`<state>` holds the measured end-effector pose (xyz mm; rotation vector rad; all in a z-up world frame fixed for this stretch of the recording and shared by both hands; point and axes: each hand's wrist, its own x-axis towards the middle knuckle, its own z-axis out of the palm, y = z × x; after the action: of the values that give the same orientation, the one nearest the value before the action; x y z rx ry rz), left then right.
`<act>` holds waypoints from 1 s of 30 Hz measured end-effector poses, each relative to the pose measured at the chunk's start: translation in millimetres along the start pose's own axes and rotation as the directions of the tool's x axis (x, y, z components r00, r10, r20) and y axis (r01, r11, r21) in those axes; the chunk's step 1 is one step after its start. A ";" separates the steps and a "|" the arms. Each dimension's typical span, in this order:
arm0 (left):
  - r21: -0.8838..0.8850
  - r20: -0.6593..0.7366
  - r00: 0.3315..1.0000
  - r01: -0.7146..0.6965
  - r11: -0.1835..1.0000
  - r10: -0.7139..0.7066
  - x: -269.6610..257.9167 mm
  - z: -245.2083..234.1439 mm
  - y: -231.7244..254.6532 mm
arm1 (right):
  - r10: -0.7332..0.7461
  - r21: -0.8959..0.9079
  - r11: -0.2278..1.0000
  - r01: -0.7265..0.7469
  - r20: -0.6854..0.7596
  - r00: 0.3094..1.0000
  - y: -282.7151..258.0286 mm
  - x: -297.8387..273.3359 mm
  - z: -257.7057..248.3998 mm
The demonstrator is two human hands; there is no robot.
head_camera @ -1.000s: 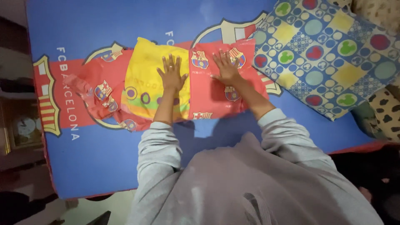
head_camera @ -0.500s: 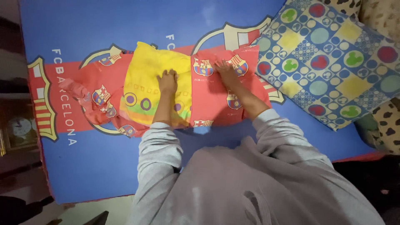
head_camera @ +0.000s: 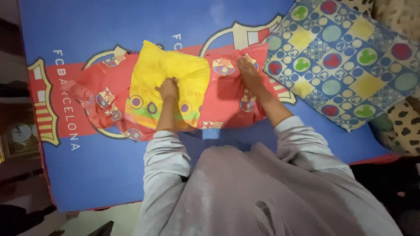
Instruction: The person is folding various clothes and arranging pillows on a bed.
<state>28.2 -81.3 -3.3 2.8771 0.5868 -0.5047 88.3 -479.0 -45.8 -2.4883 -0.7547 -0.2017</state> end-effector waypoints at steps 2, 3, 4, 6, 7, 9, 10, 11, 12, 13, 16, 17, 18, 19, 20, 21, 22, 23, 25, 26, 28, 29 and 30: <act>-0.089 -0.093 0.996 -0.019 0.996 0.011 -4.6 -10.7 -11.4 | -0.024 -0.027 0.999 0.023 -0.027 0.999 -14.9 -5.3 -36.6; -0.173 -0.187 0.982 -0.049 0.984 0.015 -5.9 -17.1 -17.0 | -0.048 -0.055 0.997 0.045 -0.055 0.997 -22.2 -6.6 -54.9; -0.173 -0.191 0.981 -0.049 0.984 0.015 -10.6 -22.5 -19.0 | -0.050 -0.054 0.997 0.047 -0.058 0.997 -10.9 -8.2 -48.0; -0.319 -0.350 0.935 -0.060 0.946 -0.059 -22.4 -31.7 -24.2 | -0.064 -0.125 0.990 0.060 -0.031 0.997 10.8 -12.9 -33.3; -0.318 -0.351 0.934 -0.056 0.946 -0.062 -29.0 -36.5 -25.2 | -0.067 -0.123 0.990 0.063 -0.030 0.997 14.2 -16.8 -34.1; -0.319 -0.407 0.910 -0.064 0.946 -0.076 -42.9 -45.7 -26.5 | -0.006 -0.154 0.988 0.008 0.008 1.000 20.3 -27.7 -35.8; -0.320 -0.411 0.908 -0.065 0.945 -0.077 -41.0 -42.1 -30.3 | -0.010 -0.155 0.988 0.011 0.005 1.000 25.0 -32.6 -30.6; -0.285 -0.381 0.923 -0.054 0.957 -0.061 -38.7 -38.7 -33.9 | -0.004 -0.169 0.986 0.003 -0.005 1.000 29.9 -37.1 -25.4; -0.248 -0.347 0.937 -0.046 0.968 -0.044 -36.5 -34.6 -36.4 | 0.005 -0.183 0.983 -0.008 -0.014 1.000 35.2 -43.4 -20.8; -0.248 -0.348 0.936 -0.049 0.967 -0.042 -34.5 -34.8 -34.4 | 0.006 -0.184 0.983 -0.008 -0.016 1.000 33.3 -46.1 -21.0; 0.015 -0.159 0.978 -0.135 0.991 0.135 -29.4 -38.3 -17.7 | -0.058 -0.100 0.993 0.055 -0.027 0.998 3.8 -53.8 -42.1; 0.016 -0.103 0.981 -0.164 0.986 0.164 -26.3 -43.3 -4.0 | -0.067 -0.004 0.998 0.067 0.003 0.998 -20.7 -51.9 -63.7; 0.014 -0.044 0.980 -0.193 0.981 0.193 -25.6 -46.4 9.6 | -0.078 0.093 0.993 0.075 0.035 0.996 -45.8 -52.9 -85.4; 0.014 -0.040 0.979 -0.197 0.980 0.198 -29.0 -52.4 26.2 | -0.072 0.091 0.993 0.069 0.037 0.997 -51.6 -57.4 -87.3; -0.069 -0.116 0.950 -0.300 0.951 0.291 -29.2 -60.6 44.3 | -0.090 0.113 0.990 0.085 0.040 0.995 -56.5 -59.3 -89.6; -0.145 -0.200 0.906 -0.403 0.904 0.372 -29.8 -68.8 62.8 | -0.108 0.135 0.986 0.101 0.043 0.993 -61.3 -61.2 -92.1; -0.143 -0.197 0.902 -0.414 0.899 0.384 -32.8 -77.7 81.3 | -0.097 0.130 0.987 0.091 0.039 0.995 -60.9 -67.4 -91.6; -0.071 -0.214 0.850 -0.506 0.860 0.482 -36.4 -86.4 100.1 | -0.134 0.103 0.986 0.132 0.015 0.991 -60.4 -73.9 -91.2; 0.004 -0.218 0.777 -0.604 0.797 0.590 -38.2 -93.8 128.9 | -0.159 0.067 0.985 0.159 -0.013 0.987 -57.5 -88.3 -90.0; 0.042 -0.119 0.775 -0.621 0.783 0.621 -36.5 -93.4 137.4 | -0.176 0.016 0.984 0.176 -0.018 0.984 -55.1 -94.1 -88.9; 0.080 -0.018 0.763 -0.643 0.761 0.646 -33.4 -86.5 145.5 | -0.189 -0.037 0.981 0.189 -0.024 0.982 -48.3 -106.7 -84.0; 0.057 -0.097 0.707 -0.699 0.713 0.701 -31.7 -80.0 145.2 | -0.212 -0.045 0.977 0.211 -0.021 0.977 -43.9 -113.5 -80.0; 0.039 -0.178 0.645 -0.750 0.661 0.743 -30.3 -73.5 144.2 | -0.236 -0.051 0.971 0.235 -0.018 0.972 -39.6 -119.9 -76.0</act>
<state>81.9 -206.8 88.8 2.7883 -0.5986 -0.0864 -32.7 -548.0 2.2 -2.4324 -1.0472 -0.3375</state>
